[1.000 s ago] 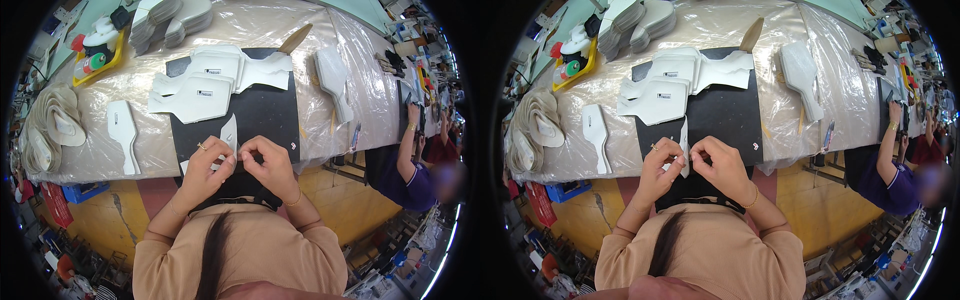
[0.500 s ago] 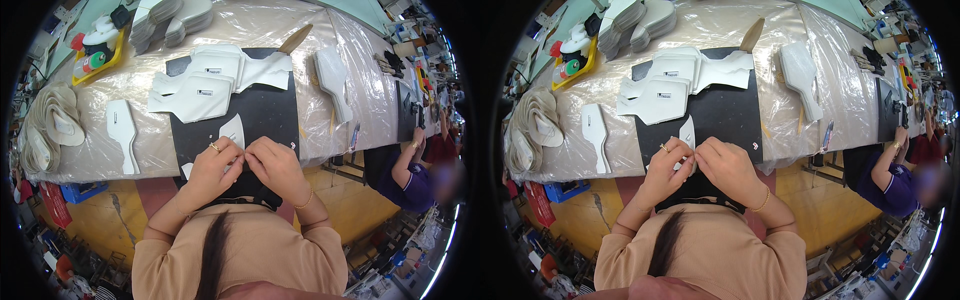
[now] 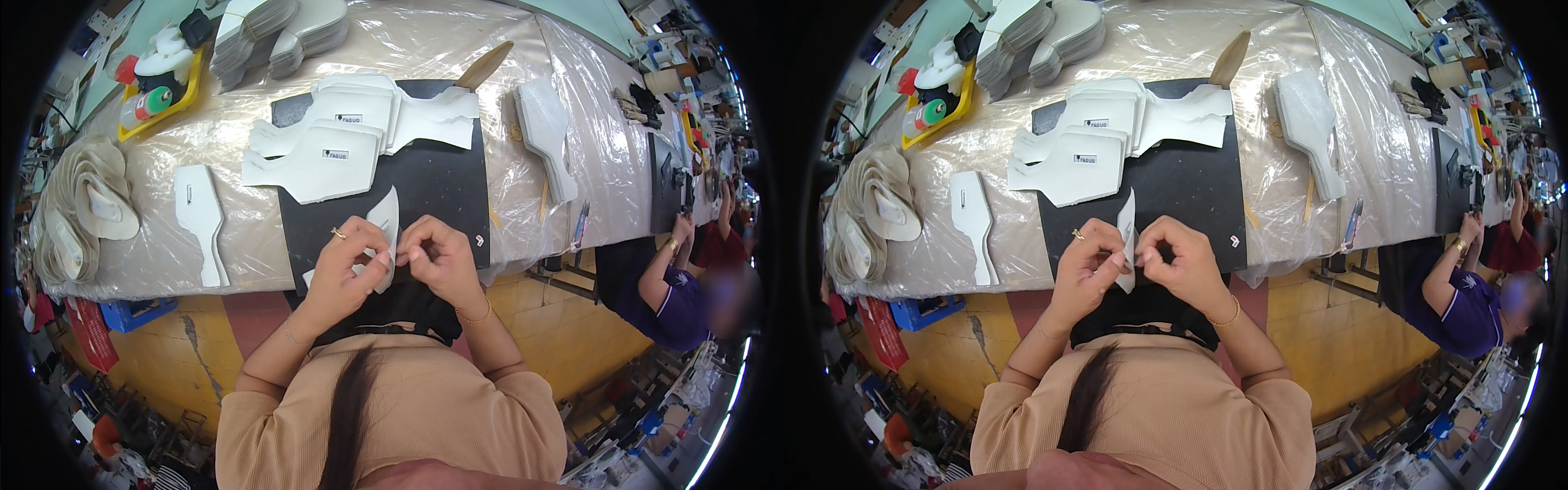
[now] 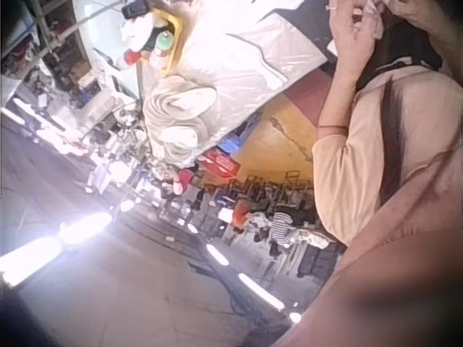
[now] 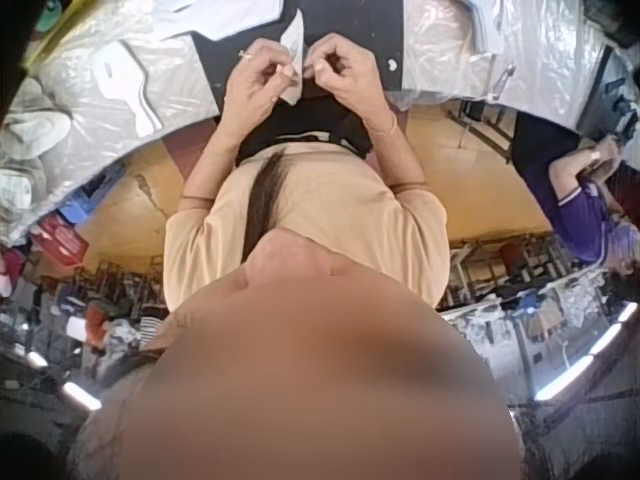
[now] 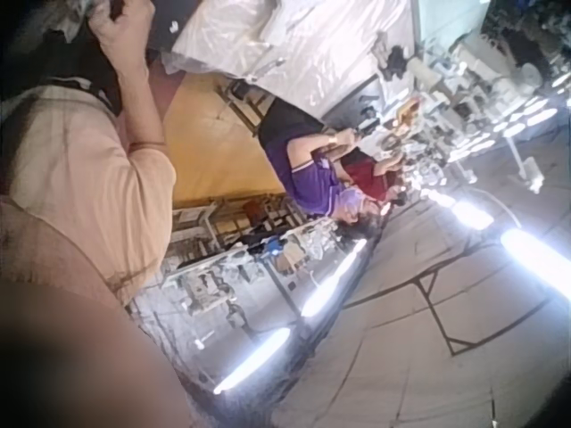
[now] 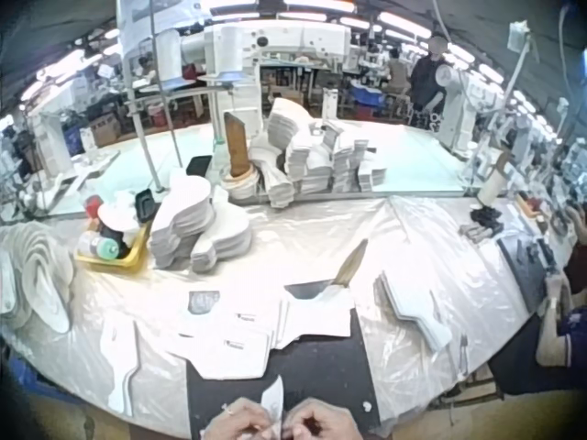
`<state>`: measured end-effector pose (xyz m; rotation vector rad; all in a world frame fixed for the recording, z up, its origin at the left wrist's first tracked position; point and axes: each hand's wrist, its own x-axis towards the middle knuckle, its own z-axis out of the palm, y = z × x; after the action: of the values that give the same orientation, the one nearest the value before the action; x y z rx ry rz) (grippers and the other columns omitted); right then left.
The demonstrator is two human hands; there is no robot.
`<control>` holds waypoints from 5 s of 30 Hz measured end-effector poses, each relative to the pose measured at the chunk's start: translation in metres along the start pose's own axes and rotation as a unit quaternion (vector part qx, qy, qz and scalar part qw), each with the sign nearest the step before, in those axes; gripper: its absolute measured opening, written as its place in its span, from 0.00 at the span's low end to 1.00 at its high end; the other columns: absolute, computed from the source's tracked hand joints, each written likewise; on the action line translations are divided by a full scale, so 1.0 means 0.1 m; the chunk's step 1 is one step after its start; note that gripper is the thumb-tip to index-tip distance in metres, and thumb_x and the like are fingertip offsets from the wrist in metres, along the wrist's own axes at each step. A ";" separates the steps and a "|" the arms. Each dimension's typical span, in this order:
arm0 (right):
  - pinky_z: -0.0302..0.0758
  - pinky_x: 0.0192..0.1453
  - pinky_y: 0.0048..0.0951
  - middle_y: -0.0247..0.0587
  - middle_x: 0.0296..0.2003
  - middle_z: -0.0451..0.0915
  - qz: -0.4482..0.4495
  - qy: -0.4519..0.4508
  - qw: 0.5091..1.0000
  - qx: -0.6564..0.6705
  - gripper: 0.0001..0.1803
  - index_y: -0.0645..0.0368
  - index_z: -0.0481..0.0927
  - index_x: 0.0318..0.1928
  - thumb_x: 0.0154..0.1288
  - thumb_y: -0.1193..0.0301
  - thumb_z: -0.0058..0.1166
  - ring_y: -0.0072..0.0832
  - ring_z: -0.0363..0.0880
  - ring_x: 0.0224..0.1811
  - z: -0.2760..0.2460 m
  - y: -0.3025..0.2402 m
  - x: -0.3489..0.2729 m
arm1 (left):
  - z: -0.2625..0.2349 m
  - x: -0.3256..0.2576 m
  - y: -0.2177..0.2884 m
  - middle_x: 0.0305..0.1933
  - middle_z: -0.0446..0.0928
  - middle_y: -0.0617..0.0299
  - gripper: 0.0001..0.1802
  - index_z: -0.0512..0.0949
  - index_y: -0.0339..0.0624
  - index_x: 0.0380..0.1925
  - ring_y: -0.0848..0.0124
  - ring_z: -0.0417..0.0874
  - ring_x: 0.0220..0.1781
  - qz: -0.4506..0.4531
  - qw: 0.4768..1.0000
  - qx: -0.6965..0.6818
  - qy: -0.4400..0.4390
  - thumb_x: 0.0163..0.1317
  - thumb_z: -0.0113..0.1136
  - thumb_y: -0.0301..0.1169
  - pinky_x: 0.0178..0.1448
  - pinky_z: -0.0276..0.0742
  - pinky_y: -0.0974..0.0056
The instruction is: The person repeatedly picks up white shoe insole pieces, peels a small rectangular label, and presses it onto the surface of each piece. The person handles the pieces one at a time, aligning and smoothing the label before placing the finished piece aside.
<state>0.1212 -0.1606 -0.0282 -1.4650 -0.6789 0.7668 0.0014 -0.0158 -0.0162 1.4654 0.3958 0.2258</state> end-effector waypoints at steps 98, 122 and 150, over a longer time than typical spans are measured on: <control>0.76 0.41 0.21 0.40 0.44 0.85 0.088 0.021 0.991 0.098 0.14 0.65 0.74 0.31 0.69 0.71 0.64 0.15 0.75 0.37 0.10 0.44 0.00 | -0.02 0.03 -0.32 0.27 0.70 0.61 0.18 0.71 0.37 0.27 0.71 0.72 0.28 -0.001 0.983 0.185 -0.013 0.64 0.69 0.35 0.33 0.70 0.66; 0.65 0.27 0.25 0.35 0.18 0.69 0.085 0.060 0.979 -0.175 0.18 0.63 0.70 0.26 0.70 0.69 0.62 0.18 0.62 0.23 -0.06 0.33 0.15 | -0.20 -0.07 -0.70 0.56 0.78 0.57 0.18 0.75 0.30 0.57 0.70 0.80 0.55 -0.093 0.967 -0.224 0.083 0.75 0.50 0.31 0.60 0.74 0.68; 0.79 0.35 0.27 0.50 0.33 0.86 0.137 0.074 0.967 -0.201 0.13 0.66 0.81 0.46 0.66 0.70 0.64 0.30 0.86 0.30 0.05 0.09 0.22 | -0.08 -0.24 -0.44 0.69 0.68 0.46 0.26 0.75 0.36 0.53 0.50 0.69 0.72 0.167 0.891 0.421 0.024 0.55 0.70 0.29 0.71 0.66 0.47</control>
<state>0.1296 -0.1403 -0.0381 -1.9979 -0.5422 0.7457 -0.0278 -0.0220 -0.0570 2.3969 0.2838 0.3949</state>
